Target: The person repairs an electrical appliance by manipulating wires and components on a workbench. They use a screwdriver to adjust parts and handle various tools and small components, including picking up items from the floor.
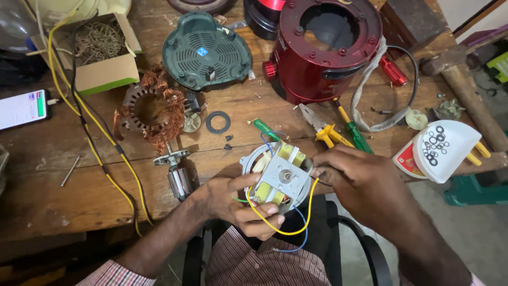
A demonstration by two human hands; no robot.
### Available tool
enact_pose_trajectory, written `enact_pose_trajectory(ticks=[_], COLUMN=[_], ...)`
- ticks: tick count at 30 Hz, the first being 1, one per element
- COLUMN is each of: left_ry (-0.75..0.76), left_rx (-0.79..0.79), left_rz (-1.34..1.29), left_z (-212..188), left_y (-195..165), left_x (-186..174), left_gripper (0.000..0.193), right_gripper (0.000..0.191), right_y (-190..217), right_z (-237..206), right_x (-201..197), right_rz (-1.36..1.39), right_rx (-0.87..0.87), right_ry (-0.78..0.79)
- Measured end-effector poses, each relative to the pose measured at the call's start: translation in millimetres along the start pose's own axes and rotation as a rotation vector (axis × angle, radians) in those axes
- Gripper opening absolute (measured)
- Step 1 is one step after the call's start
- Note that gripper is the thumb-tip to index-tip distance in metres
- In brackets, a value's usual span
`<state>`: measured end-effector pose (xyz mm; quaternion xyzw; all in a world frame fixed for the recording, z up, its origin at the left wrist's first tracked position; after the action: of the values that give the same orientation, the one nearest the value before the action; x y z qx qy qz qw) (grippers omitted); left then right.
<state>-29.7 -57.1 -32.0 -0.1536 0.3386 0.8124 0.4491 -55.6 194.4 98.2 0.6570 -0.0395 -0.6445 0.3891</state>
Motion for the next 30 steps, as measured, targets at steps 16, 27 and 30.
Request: enact_pose_trajectory(ticks=[16, 27, 30], left_ry=[-0.033, -0.015, 0.01], left_rx=[0.056, 0.055, 0.085], left_rz=[0.044, 0.045, 0.046], left_z=[-7.0, -5.9, -4.7], left_y=[4.5, 3.7, 2.6], left_x=[8.8, 6.8, 8.0], left_gripper=[0.033, 0.027, 0.025], right_gripper=[0.023, 0.034, 0.034], right_y=[-26.3, -33.5, -44.0], right_z=[-3.1, 3.6, 3.2], right_x=[17.9, 12.9, 16.6], right_rz=[0.324, 0.311, 0.521], right_rx=[0.151, 0.068, 0.265], right_ry=[-0.023, 0.056, 0.111])
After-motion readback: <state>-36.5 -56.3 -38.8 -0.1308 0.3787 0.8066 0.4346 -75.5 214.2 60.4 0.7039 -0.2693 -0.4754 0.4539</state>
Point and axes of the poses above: each hand's wrist, its own z-axis towards the middle knuckle, its own x-axis out of the palm, y = z × x, the point moved 2 cm from there along z, towards the middle knuckle, and after that the axes turned 1 degree about z, right-handed, at the moved point
